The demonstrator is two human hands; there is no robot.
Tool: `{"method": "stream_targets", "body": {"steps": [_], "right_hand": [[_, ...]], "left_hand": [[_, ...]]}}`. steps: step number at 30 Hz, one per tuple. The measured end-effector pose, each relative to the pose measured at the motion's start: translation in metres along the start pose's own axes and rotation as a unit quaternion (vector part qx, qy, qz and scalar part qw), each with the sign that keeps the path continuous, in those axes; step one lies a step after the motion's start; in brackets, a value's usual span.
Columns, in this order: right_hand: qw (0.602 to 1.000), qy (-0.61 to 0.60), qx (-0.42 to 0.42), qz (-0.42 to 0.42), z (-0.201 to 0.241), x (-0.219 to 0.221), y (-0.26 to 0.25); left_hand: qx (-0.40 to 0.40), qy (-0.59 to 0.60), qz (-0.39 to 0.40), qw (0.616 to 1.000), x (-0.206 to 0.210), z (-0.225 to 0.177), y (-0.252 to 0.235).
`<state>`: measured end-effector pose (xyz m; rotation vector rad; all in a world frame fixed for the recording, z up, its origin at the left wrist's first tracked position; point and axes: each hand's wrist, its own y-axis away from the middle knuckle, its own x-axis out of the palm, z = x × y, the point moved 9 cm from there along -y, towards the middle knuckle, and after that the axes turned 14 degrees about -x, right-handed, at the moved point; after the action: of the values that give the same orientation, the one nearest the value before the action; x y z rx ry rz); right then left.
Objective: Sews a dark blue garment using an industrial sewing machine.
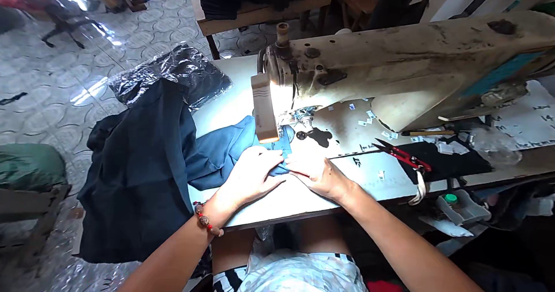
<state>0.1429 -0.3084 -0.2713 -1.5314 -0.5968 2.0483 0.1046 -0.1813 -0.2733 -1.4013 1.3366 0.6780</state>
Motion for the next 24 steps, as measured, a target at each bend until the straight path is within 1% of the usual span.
{"method": "stream_targets", "body": {"steps": [5, 8, 10, 12, 13, 15, 16, 18, 19, 20, 21, 23, 24], "right_hand": [[1.000, -0.004, -0.012, -0.004, -0.016, -0.003, -0.013], [1.000, -0.008, -0.006, -0.006, -0.029, -0.002, -0.024], [1.000, 0.001, 0.002, 0.011, -0.034, -0.001, -0.027], [0.998, 0.018, 0.040, 0.035, -0.033, -0.013, -0.022], [0.997, 0.031, 0.076, 0.013, -0.030, -0.036, -0.017], [0.982, 0.120, 0.137, -0.057, -0.025, -0.107, 0.006], [0.965, 0.179, 0.172, -0.081, -0.026, -0.146, 0.024], [0.917, 0.277, 0.261, -0.121, -0.037, -0.215, 0.072], [0.896, 0.305, 0.294, -0.134, -0.045, -0.235, 0.096], [0.883, 0.318, 0.320, -0.132, -0.055, -0.242, 0.120], [0.878, 0.316, 0.338, -0.118, -0.064, -0.236, 0.143], [0.881, 0.304, 0.350, -0.090, -0.077, -0.214, 0.178], [0.884, 0.298, 0.352, -0.083, -0.080, -0.209, 0.185]], "left_hand": [[-0.041, 0.000, 0.006, 0.999, 0.000, 0.010, -0.014], [-0.054, -0.004, -0.010, 0.998, 0.000, 0.020, -0.029], [-0.064, -0.006, -0.011, 0.998, 0.001, 0.026, -0.036], [-0.076, -0.012, -0.007, 0.997, 0.003, 0.029, -0.039], [-0.078, -0.016, -0.010, 0.997, 0.002, 0.031, -0.041], [-0.072, -0.016, -0.018, 0.997, 0.000, 0.030, -0.043], [-0.071, -0.014, -0.016, 0.997, 0.000, 0.029, -0.041], [-0.078, -0.022, -0.013, 0.997, 0.002, 0.031, -0.039], [-0.084, -0.024, -0.015, 0.996, 0.002, 0.032, -0.040], [-0.091, -0.027, -0.014, 0.995, 0.003, 0.034, -0.040], [-0.092, -0.031, -0.017, 0.995, 0.004, 0.034, -0.041], [-0.088, -0.032, -0.020, 0.995, 0.002, 0.031, -0.041], [-0.079, -0.031, -0.028, 0.996, 0.000, 0.028, -0.041]]}}
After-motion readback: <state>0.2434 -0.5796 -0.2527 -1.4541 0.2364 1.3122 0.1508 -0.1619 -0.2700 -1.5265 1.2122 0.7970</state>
